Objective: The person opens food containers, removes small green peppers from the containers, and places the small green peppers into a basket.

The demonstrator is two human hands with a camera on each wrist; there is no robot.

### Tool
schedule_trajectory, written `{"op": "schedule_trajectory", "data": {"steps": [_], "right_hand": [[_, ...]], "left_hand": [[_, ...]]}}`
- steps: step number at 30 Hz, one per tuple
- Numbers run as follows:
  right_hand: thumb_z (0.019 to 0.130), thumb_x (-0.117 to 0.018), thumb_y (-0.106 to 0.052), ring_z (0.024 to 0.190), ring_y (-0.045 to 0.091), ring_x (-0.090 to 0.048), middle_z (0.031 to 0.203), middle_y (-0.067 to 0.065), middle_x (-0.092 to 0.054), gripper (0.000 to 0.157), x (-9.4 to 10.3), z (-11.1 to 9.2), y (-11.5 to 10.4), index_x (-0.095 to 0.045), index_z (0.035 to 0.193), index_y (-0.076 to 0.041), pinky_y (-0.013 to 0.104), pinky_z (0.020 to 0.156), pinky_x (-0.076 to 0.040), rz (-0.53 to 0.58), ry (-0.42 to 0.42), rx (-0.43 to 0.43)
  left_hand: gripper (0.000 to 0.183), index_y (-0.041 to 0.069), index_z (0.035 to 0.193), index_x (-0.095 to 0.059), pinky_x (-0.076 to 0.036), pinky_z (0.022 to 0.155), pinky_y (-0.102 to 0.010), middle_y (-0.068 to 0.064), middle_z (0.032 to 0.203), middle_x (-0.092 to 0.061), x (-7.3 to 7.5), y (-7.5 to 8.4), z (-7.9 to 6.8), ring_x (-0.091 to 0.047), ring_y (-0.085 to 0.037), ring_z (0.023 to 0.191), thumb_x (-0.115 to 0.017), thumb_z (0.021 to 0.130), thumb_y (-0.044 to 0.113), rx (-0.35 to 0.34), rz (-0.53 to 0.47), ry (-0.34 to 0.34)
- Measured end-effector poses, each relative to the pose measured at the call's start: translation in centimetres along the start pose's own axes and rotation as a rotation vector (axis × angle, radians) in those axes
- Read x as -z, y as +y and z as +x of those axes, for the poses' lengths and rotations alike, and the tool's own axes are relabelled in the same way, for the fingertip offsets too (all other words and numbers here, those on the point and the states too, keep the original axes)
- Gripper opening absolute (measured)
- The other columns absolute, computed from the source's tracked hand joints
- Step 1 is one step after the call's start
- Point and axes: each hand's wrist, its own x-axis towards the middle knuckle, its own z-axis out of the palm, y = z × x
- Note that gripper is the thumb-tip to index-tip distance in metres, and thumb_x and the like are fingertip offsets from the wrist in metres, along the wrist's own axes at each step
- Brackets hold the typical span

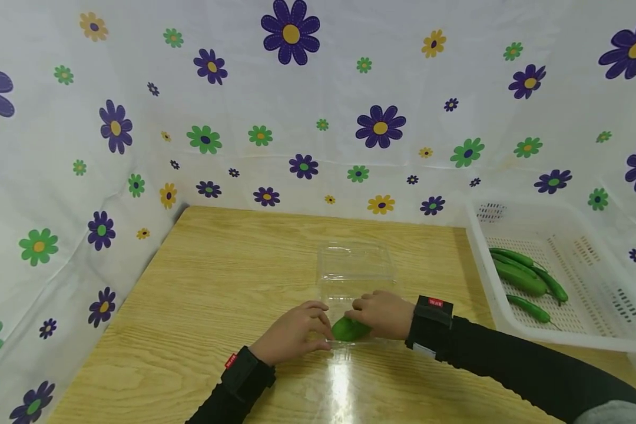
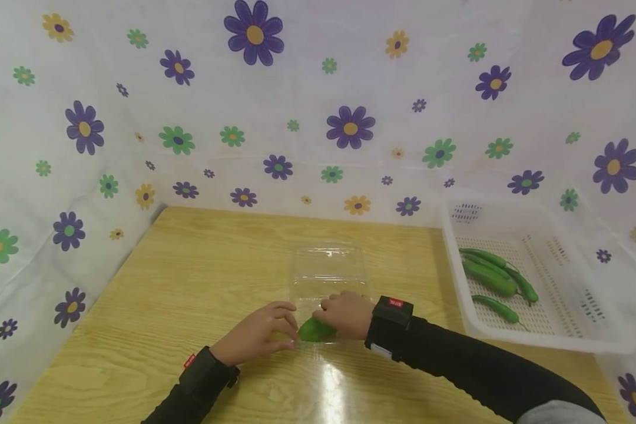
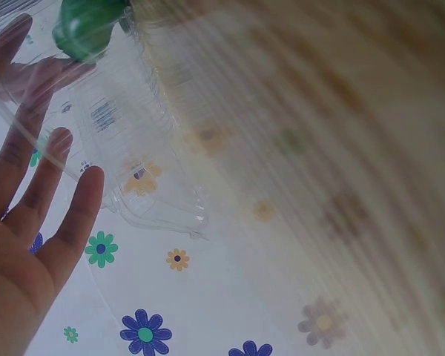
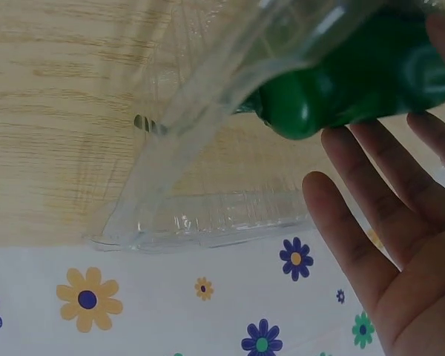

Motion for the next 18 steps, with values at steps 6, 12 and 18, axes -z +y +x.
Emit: {"op": "schedule_trajectory", "data": {"steps": [6, 12, 18], "right_hand": [[0.079, -0.076, -0.034, 0.082, 0.013, -0.064, 0.096, -0.002, -0.066, 0.039, -0.6, 0.7, -0.1, -0.061, 0.111, -0.018, 0.024, 0.069, -0.059, -0.104, 0.033, 0.015], [0.083, -0.072, -0.028, 0.076, 0.013, -0.063, 0.09, -0.002, -0.065, 0.029, -1.3, 1.1, -0.2, -0.059, 0.107, -0.018, 0.024, 0.065, -0.058, -0.167, 0.034, 0.008], [0.085, -0.071, -0.024, 0.074, 0.013, -0.063, 0.088, -0.002, -0.065, 0.023, -1.7, 1.4, 0.0, -0.058, 0.103, -0.016, 0.025, 0.063, -0.058, -0.173, 0.048, 0.017]], "left_hand": [[0.015, 0.021, 0.091, -0.075, -0.047, 0.107, -0.028, 0.004, 0.101, -0.065, 0.0, 0.1, 0.0, -0.049, -0.02, 0.125, -0.072, 0.081, 0.032, 0.015, -0.007, -0.006], [0.014, 0.021, 0.09, -0.075, -0.046, 0.108, -0.028, 0.004, 0.101, -0.065, -0.2, -0.1, 0.0, -0.049, -0.019, 0.126, -0.072, 0.081, 0.031, 0.015, -0.015, -0.006], [0.014, 0.02, 0.09, -0.075, -0.047, 0.108, -0.027, 0.004, 0.1, -0.065, -0.2, -0.2, 0.0, -0.049, -0.02, 0.125, -0.073, 0.08, 0.031, 0.008, -0.014, -0.001]]}}
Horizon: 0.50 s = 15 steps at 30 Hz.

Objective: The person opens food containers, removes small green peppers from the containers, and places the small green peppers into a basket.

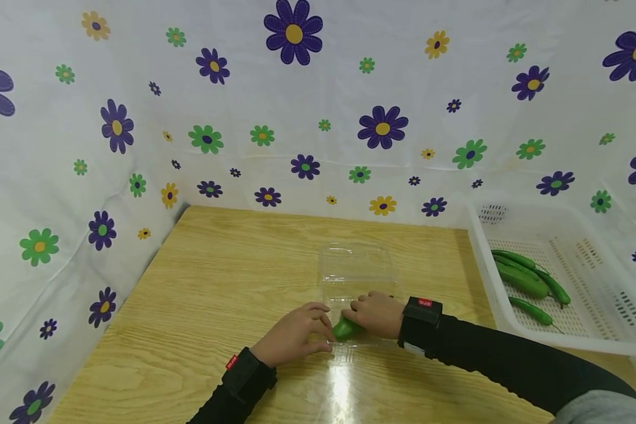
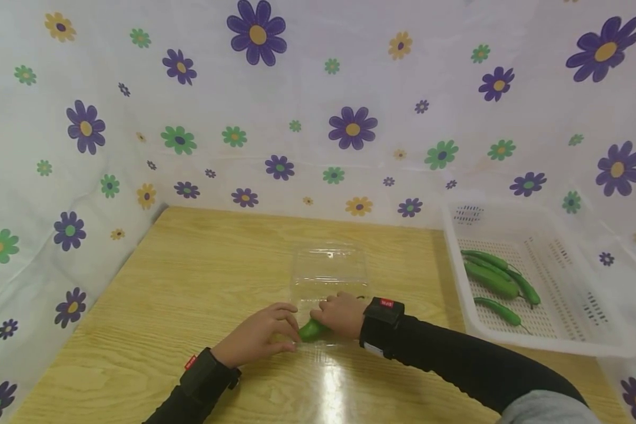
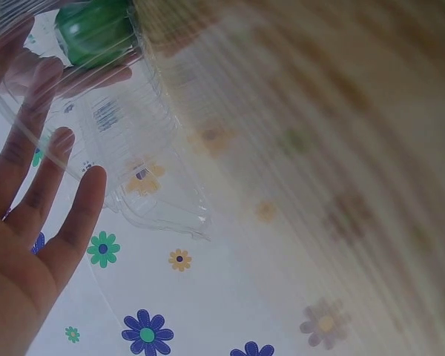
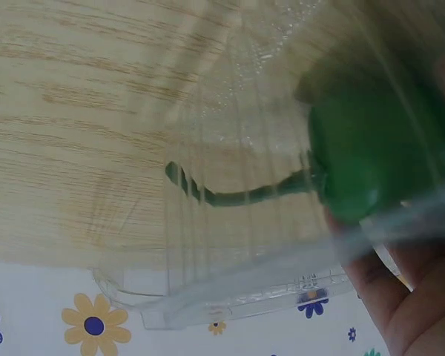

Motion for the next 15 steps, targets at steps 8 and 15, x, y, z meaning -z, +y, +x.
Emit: {"op": "schedule_trajectory", "data": {"steps": [8, 15], "right_hand": [[0.087, -0.068, -0.027, 0.08, 0.013, -0.064, 0.094, -0.001, -0.065, 0.023, -1.1, 0.0, -0.1, -0.058, 0.106, -0.018, 0.026, 0.067, -0.058, -0.013, 0.023, -0.008], [0.085, -0.07, -0.03, 0.081, 0.014, -0.064, 0.093, -0.001, -0.065, 0.024, -1.4, 0.1, 0.0, -0.059, 0.104, -0.019, 0.027, 0.067, -0.058, 0.0, 0.05, -0.018]], "left_hand": [[0.014, 0.021, 0.09, -0.075, -0.047, 0.107, -0.027, 0.003, 0.1, -0.065, -0.1, 0.0, 0.1, -0.05, -0.02, 0.125, -0.073, 0.08, 0.031, -0.011, 0.011, 0.01], [0.014, 0.022, 0.09, -0.075, -0.046, 0.108, -0.026, 0.005, 0.101, -0.065, -0.2, -0.1, 0.0, -0.049, -0.019, 0.125, -0.072, 0.081, 0.032, -0.005, 0.006, 0.003]]}}
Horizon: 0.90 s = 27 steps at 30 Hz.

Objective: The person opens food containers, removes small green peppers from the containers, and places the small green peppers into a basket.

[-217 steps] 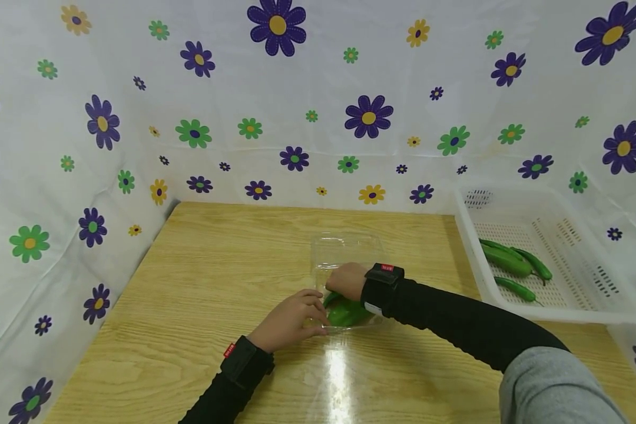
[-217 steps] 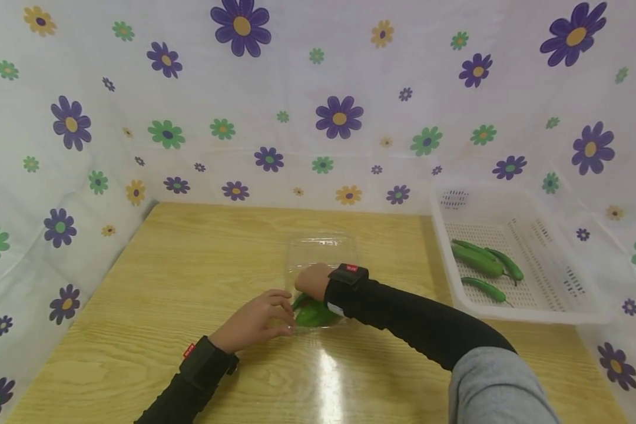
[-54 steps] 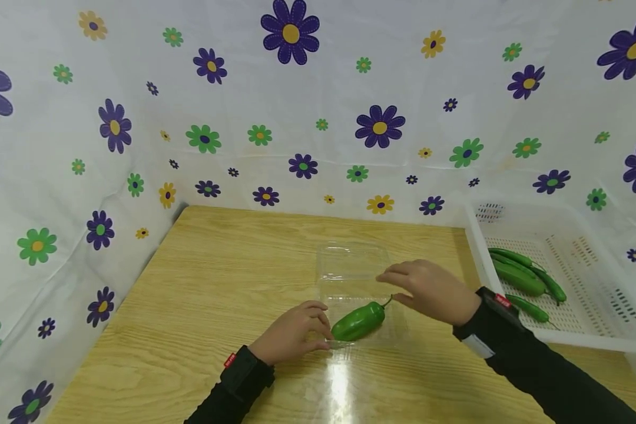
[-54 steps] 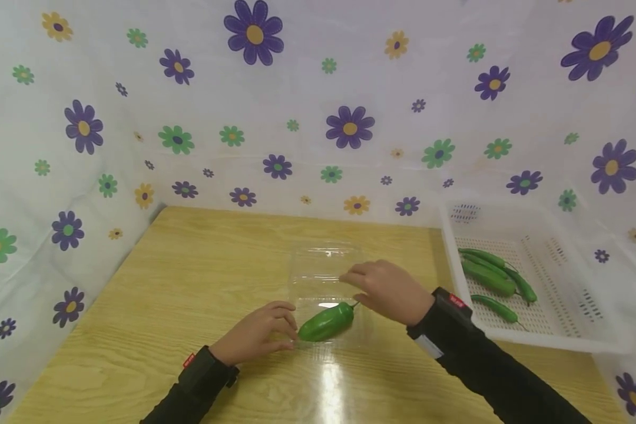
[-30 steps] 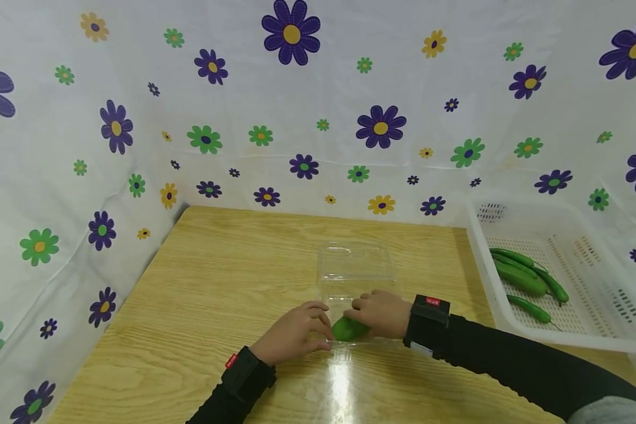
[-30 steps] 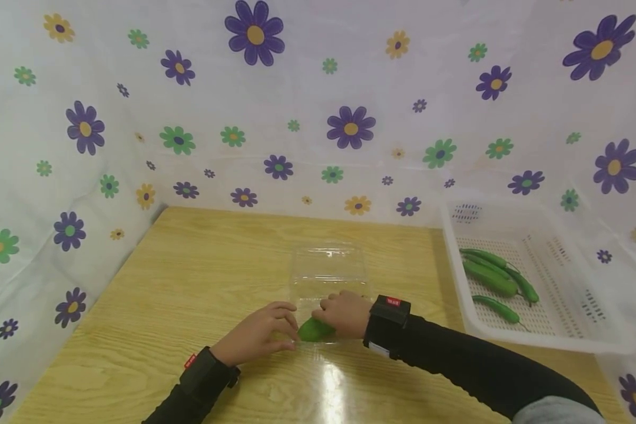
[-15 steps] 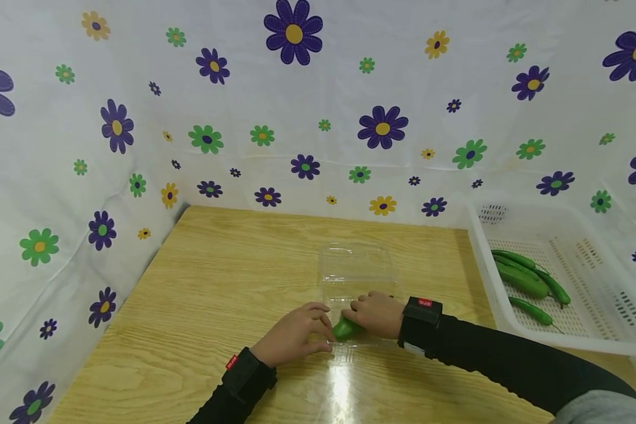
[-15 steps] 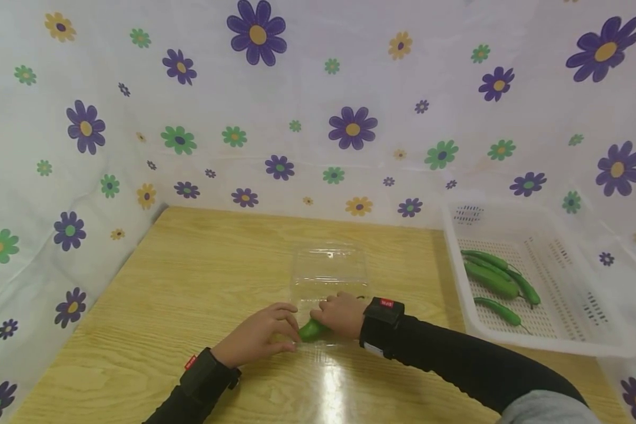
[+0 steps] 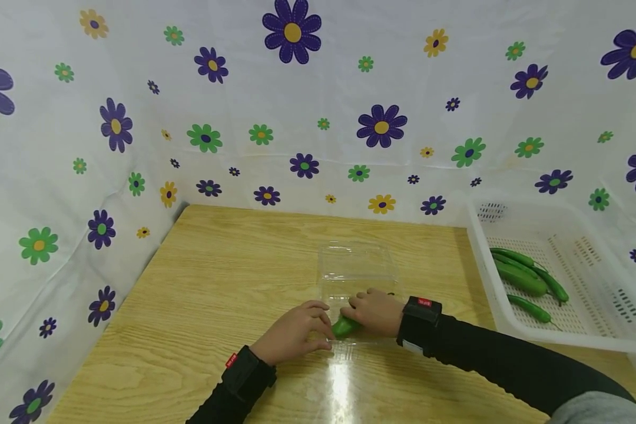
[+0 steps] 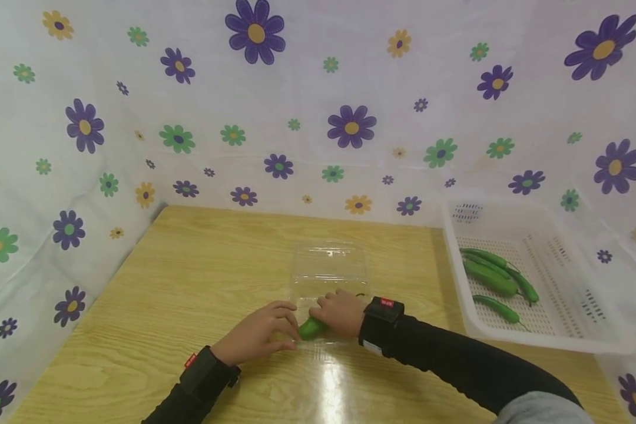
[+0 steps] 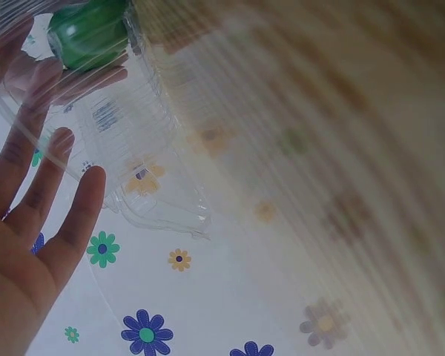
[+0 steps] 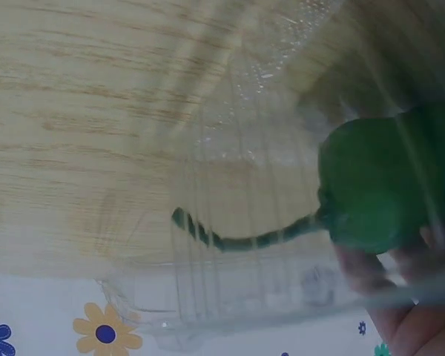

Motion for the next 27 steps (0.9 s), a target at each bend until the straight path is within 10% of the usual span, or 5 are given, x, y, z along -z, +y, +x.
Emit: {"op": "schedule_trajectory", "data": {"steps": [19, 27], "right_hand": [[0.079, -0.077, -0.024, 0.078, 0.017, -0.064, 0.088, 0.001, -0.064, 0.032, 6.5, -2.8, 2.6, -0.06, 0.105, -0.016, 0.031, 0.07, -0.06, 0.043, 0.149, -0.135], [0.078, -0.077, -0.013, 0.085, 0.023, -0.063, 0.098, 0.01, -0.065, 0.044, 11.4, -5.5, 7.9, -0.06, 0.118, -0.007, 0.04, 0.075, -0.06, 0.22, 0.153, -0.375]], "left_hand": [[0.014, 0.021, 0.09, -0.075, -0.048, 0.107, -0.028, 0.005, 0.097, -0.065, -0.1, 0.0, 0.1, -0.05, -0.019, 0.123, -0.074, 0.079, 0.03, -0.018, 0.016, 0.018], [0.014, 0.021, 0.09, -0.075, -0.047, 0.107, -0.028, 0.006, 0.097, -0.064, -0.2, -0.1, 0.1, -0.051, -0.021, 0.123, -0.074, 0.079, 0.029, -0.022, 0.003, 0.023]]}}
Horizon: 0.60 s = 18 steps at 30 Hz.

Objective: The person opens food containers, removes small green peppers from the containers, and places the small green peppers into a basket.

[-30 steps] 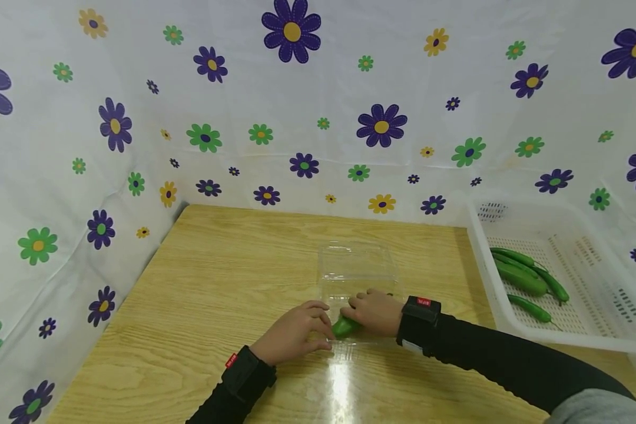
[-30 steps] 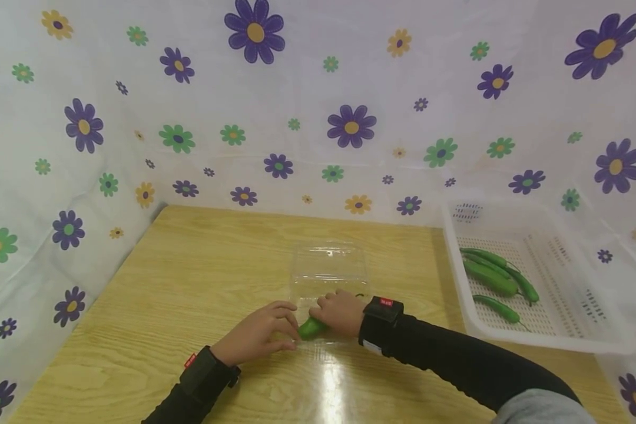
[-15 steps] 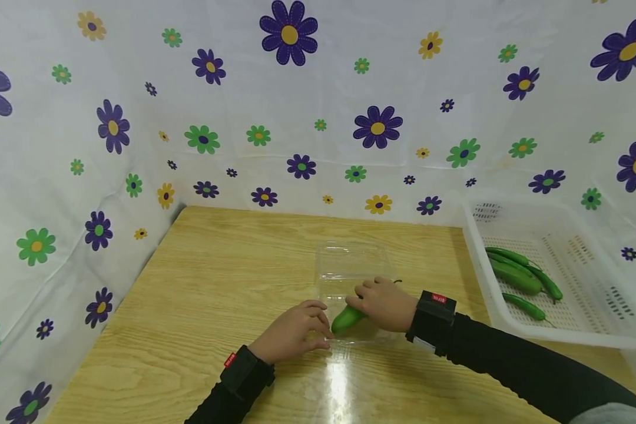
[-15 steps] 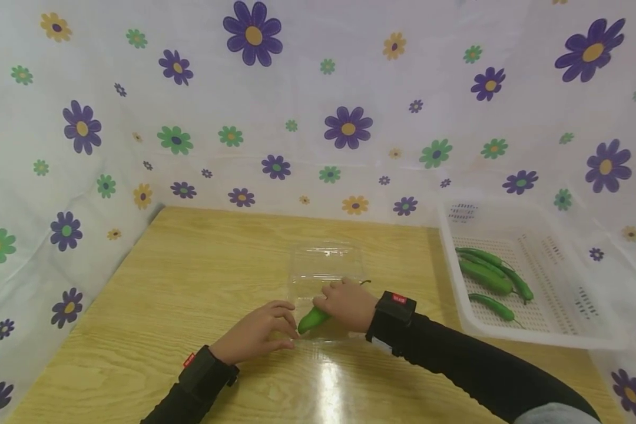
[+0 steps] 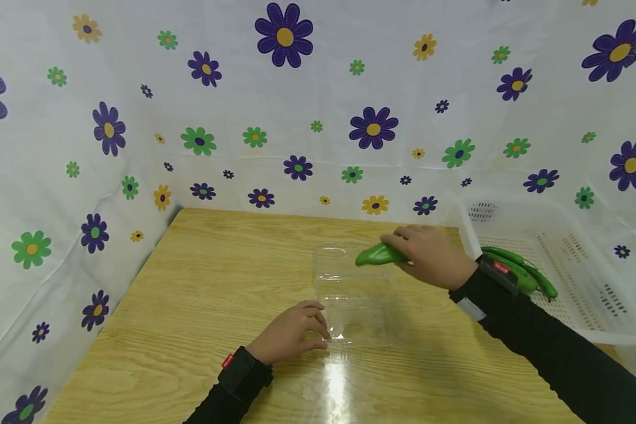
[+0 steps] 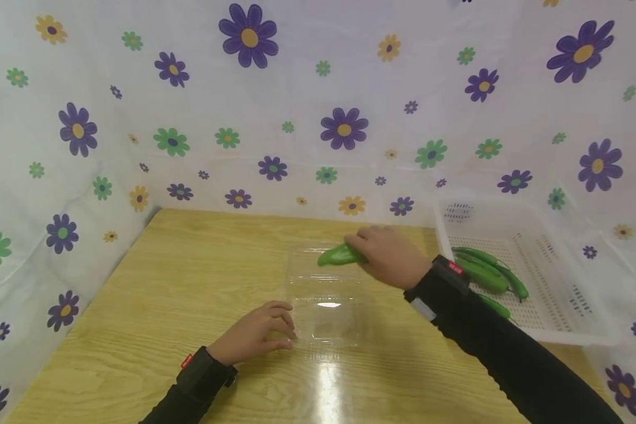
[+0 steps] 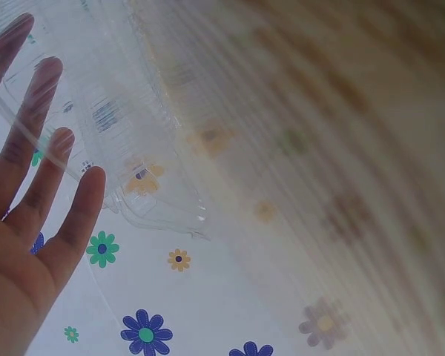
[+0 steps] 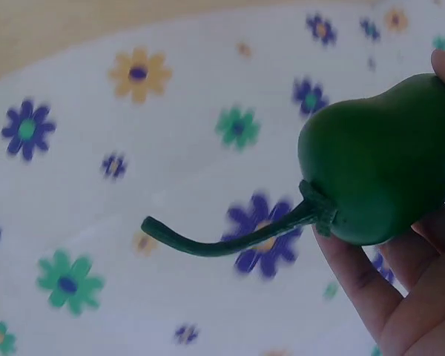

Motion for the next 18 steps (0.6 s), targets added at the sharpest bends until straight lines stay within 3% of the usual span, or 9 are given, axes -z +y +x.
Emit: {"op": "schedule_trajectory", "data": {"steps": [4, 8, 14, 18], "right_hand": [[0.08, -0.074, -0.013, 0.08, 0.024, -0.061, 0.098, 0.014, -0.064, 0.046, 3.0, -0.8, 4.0, -0.058, 0.122, -0.004, 0.041, 0.07, -0.058, 0.05, -0.003, -0.196], [0.084, -0.07, -0.015, 0.077, 0.027, -0.057, 0.099, 0.019, -0.063, 0.046, 4.6, -2.6, 8.9, -0.054, 0.125, -0.001, 0.043, 0.063, -0.053, 0.062, 0.014, -0.385], [0.088, -0.063, -0.022, 0.075, 0.032, -0.054, 0.097, 0.026, -0.059, 0.05, 3.8, -5.7, 16.3, -0.048, 0.127, 0.006, 0.044, 0.06, -0.047, 0.122, -0.087, -0.636], [0.09, -0.059, -0.027, 0.089, 0.047, -0.056, 0.112, 0.039, -0.052, 0.064, 2.1, -7.9, 19.9, -0.037, 0.135, 0.012, 0.057, 0.07, -0.051, 0.185, -0.2, -0.744]], "left_hand": [[0.014, 0.02, 0.09, -0.075, -0.048, 0.107, -0.029, 0.005, 0.097, -0.065, 0.0, 0.1, 0.1, -0.051, -0.022, 0.123, -0.074, 0.08, 0.028, 0.003, -0.009, 0.0], [0.014, 0.019, 0.091, -0.075, -0.048, 0.107, -0.029, 0.005, 0.097, -0.065, 0.1, 0.3, 0.2, -0.051, -0.022, 0.123, -0.073, 0.08, 0.028, 0.009, -0.015, 0.002], [0.015, 0.019, 0.091, -0.075, -0.048, 0.107, -0.03, 0.005, 0.097, -0.065, -0.1, 0.0, 0.0, -0.051, -0.022, 0.123, -0.074, 0.079, 0.028, 0.01, 0.0, 0.01], [0.016, 0.019, 0.091, -0.076, -0.049, 0.106, -0.032, 0.005, 0.098, -0.065, -0.1, -0.2, -0.4, -0.051, -0.022, 0.123, -0.074, 0.078, 0.028, 0.021, 0.017, 0.013]]}}
